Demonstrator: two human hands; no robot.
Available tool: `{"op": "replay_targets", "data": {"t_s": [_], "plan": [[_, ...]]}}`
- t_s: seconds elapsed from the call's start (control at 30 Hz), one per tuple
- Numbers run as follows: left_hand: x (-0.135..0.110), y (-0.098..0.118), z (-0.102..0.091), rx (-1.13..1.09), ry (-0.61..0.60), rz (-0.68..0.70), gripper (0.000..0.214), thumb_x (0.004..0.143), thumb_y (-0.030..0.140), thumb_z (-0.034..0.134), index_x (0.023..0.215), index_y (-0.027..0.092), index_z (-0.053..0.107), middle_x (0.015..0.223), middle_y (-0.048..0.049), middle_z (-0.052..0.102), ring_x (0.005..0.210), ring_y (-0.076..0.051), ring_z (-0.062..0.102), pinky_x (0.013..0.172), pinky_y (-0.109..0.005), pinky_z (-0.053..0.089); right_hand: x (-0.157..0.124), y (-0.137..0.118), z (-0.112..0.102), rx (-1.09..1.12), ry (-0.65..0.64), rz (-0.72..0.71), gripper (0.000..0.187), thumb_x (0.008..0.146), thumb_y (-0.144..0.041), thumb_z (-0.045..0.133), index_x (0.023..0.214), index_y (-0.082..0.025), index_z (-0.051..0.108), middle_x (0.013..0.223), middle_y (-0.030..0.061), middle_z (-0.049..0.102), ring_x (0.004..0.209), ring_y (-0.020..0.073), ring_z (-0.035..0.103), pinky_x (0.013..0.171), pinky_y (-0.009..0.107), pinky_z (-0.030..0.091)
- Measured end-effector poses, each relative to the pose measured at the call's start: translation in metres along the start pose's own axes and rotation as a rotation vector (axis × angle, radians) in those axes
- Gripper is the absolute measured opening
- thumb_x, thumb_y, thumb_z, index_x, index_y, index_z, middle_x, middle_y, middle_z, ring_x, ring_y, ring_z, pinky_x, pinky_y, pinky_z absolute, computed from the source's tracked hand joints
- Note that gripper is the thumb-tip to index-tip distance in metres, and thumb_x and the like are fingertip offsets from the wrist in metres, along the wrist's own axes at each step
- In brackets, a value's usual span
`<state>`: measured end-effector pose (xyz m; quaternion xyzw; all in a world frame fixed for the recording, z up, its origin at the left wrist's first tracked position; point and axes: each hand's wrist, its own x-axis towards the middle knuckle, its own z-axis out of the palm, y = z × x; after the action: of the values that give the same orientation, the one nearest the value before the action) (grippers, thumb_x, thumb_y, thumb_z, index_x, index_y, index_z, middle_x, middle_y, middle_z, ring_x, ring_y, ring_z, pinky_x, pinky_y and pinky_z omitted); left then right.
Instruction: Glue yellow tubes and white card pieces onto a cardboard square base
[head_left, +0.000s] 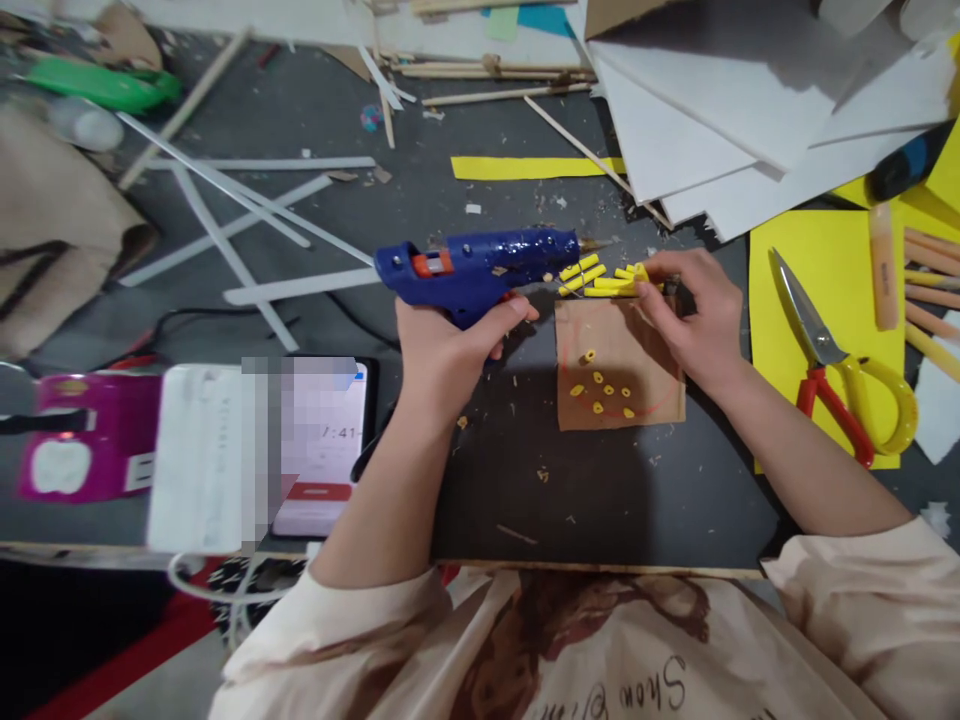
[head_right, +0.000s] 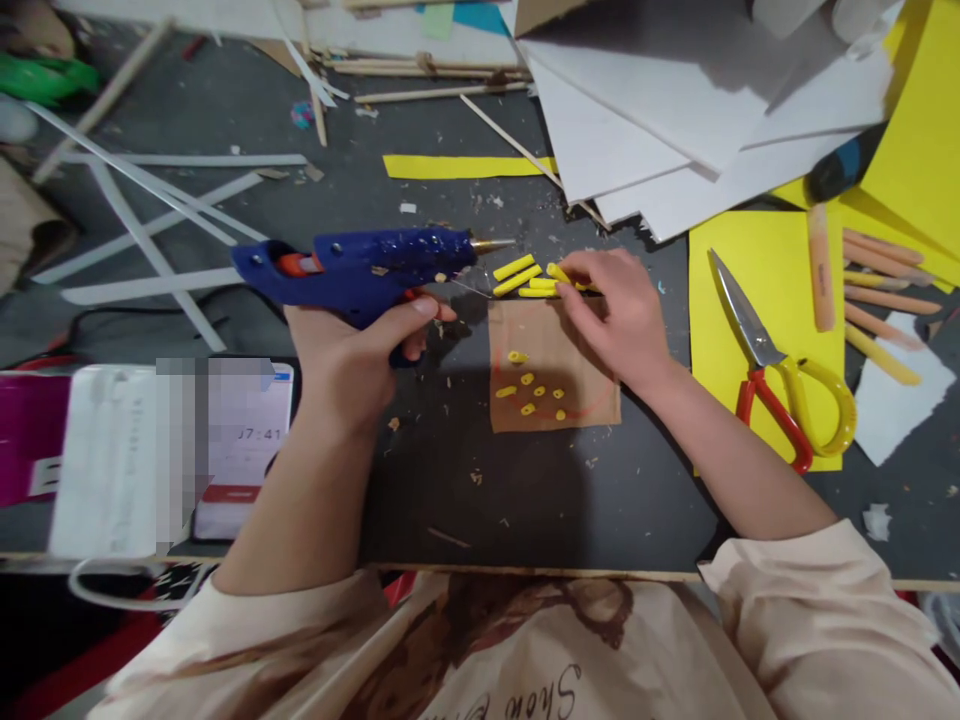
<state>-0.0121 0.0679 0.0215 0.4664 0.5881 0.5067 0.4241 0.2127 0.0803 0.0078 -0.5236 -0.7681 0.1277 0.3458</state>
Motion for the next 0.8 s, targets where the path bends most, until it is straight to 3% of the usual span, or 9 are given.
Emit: {"op": "replay_targets", "data": {"t_s": [0.47, 0.8], "plan": [[-0.0036, 0.005, 0.0031, 0.057, -0.043, -0.041, 0.015, 0.06, 0.02, 0.073, 0.055, 0.019, 0.058, 0.05, 0.0023, 0.056, 0.04, -0.008, 0.041, 0.039, -0.023, 0.034, 0.0017, 0.0003, -0.0004, 0.049, 0.041, -0.115, 0.021, 0.095, -0.038, 0.049, 0.095, -0.025, 0.066, 0.088, 0.0051, 0.072, 0.084, 0.0211, 0.065, 0.078, 0.039, 0.048], [-0.0016, -0.0024, 0.0013, 0.094, -0.055, -0.017, 0.015, 0.06, 0.023, 0.073, 0.058, 0.019, 0.058, 0.052, 0.0014, 0.052, 0.049, -0.011, 0.045, 0.046, -0.025, 0.038, -0.0007, 0.0024, 0.0009, -0.004, 0.002, -0.077, 0.025, 0.095, -0.042, 0.045, 0.097, -0.027, 0.065, 0.091, 0.0058, 0.071, 0.086, 0.023, 0.064, 0.079, 0.042, 0.048]]}}
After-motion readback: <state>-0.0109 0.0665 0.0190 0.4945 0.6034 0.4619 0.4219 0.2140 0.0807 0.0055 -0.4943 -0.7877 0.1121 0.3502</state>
